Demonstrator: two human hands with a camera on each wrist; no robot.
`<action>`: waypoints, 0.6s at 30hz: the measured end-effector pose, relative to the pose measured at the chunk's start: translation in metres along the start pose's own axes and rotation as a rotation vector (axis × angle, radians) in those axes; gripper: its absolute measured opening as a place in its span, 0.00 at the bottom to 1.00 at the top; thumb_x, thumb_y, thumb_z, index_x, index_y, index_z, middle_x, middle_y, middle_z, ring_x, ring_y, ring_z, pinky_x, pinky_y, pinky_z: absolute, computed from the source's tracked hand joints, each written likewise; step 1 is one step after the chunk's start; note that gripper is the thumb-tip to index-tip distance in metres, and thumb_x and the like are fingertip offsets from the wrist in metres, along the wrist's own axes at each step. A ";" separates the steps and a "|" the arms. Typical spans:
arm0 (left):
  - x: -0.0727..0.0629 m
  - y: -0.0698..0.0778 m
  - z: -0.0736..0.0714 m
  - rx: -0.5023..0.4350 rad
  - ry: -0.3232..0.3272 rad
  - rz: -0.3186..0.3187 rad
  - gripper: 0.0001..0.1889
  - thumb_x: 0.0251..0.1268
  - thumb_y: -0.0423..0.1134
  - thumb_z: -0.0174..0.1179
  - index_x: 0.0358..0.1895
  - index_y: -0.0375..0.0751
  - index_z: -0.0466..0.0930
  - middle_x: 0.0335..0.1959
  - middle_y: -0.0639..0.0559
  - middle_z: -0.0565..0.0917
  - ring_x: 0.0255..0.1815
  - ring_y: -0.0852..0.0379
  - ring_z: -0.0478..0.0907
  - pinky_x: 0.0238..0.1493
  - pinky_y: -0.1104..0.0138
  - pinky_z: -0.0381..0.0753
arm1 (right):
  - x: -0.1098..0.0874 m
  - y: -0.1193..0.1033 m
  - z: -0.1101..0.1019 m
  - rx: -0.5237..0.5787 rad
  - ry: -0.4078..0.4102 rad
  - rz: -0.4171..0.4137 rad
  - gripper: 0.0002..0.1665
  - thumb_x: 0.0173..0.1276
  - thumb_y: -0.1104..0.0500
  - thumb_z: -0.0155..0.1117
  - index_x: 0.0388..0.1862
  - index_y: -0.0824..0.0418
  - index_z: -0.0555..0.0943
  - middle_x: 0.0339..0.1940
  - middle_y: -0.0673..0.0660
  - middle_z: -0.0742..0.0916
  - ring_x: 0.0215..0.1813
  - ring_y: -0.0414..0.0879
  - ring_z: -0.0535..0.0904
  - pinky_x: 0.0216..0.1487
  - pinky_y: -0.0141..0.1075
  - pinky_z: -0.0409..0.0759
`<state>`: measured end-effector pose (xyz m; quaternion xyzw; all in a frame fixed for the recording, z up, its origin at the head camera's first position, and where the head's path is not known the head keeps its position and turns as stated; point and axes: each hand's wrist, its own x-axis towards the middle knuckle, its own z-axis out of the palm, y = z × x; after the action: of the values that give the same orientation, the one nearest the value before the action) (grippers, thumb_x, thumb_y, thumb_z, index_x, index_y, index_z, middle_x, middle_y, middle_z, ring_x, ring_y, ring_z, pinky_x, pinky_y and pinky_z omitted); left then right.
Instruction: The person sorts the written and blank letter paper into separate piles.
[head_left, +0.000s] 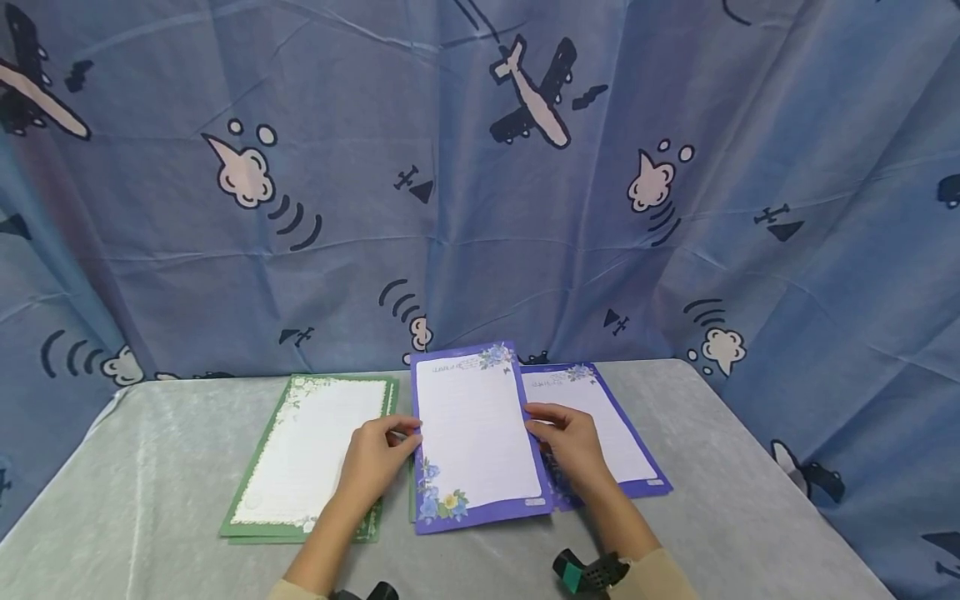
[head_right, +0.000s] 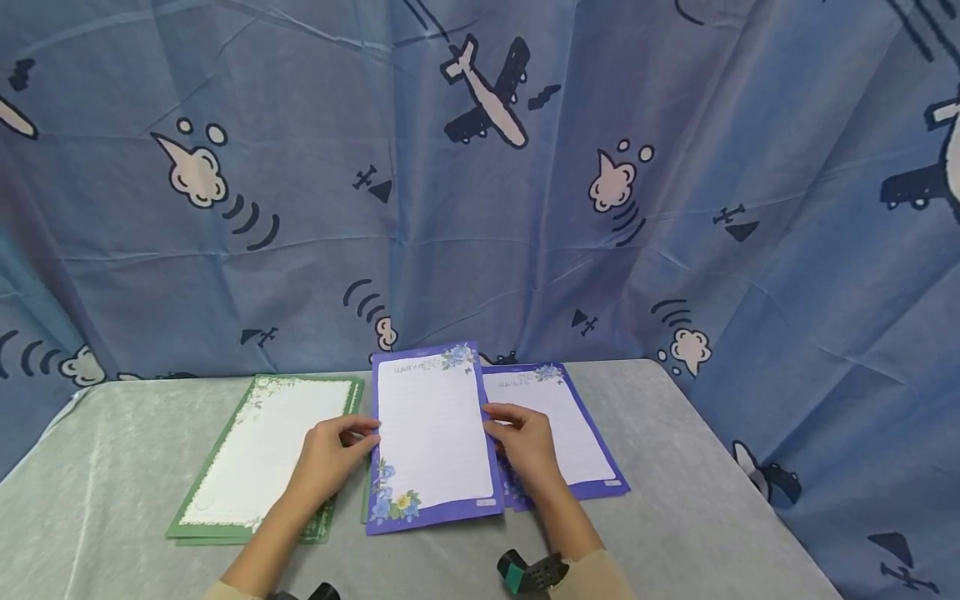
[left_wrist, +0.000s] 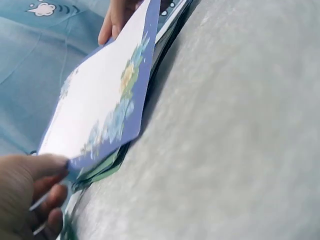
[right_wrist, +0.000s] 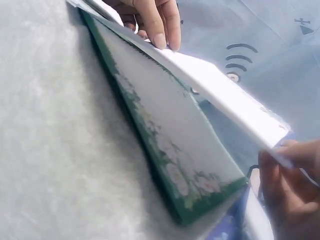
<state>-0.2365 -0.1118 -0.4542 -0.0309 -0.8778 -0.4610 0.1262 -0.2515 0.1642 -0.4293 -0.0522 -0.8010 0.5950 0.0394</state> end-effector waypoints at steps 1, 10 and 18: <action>0.000 0.001 -0.001 -0.016 0.000 0.004 0.08 0.60 0.34 0.71 0.42 0.46 0.90 0.34 0.52 0.90 0.30 0.63 0.79 0.33 0.71 0.77 | 0.000 -0.001 -0.001 0.003 -0.006 -0.003 0.17 0.67 0.66 0.68 0.54 0.63 0.87 0.56 0.63 0.88 0.41 0.41 0.81 0.36 0.29 0.81; 0.002 0.023 -0.010 -0.077 -0.021 0.000 0.07 0.61 0.33 0.70 0.42 0.45 0.91 0.35 0.51 0.89 0.32 0.61 0.79 0.34 0.71 0.78 | -0.001 -0.013 -0.012 0.002 -0.007 0.009 0.18 0.68 0.66 0.67 0.56 0.63 0.86 0.58 0.62 0.87 0.44 0.43 0.84 0.39 0.31 0.85; 0.008 0.041 -0.011 -0.091 -0.028 0.030 0.08 0.63 0.33 0.68 0.44 0.45 0.91 0.37 0.50 0.90 0.30 0.61 0.79 0.30 0.71 0.77 | -0.001 -0.023 -0.023 -0.025 0.018 0.023 0.18 0.70 0.65 0.66 0.58 0.60 0.85 0.61 0.61 0.86 0.49 0.45 0.85 0.44 0.33 0.86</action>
<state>-0.2355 -0.0976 -0.4137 -0.0563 -0.8571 -0.4980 0.1191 -0.2486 0.1791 -0.4005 -0.0671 -0.8075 0.5848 0.0389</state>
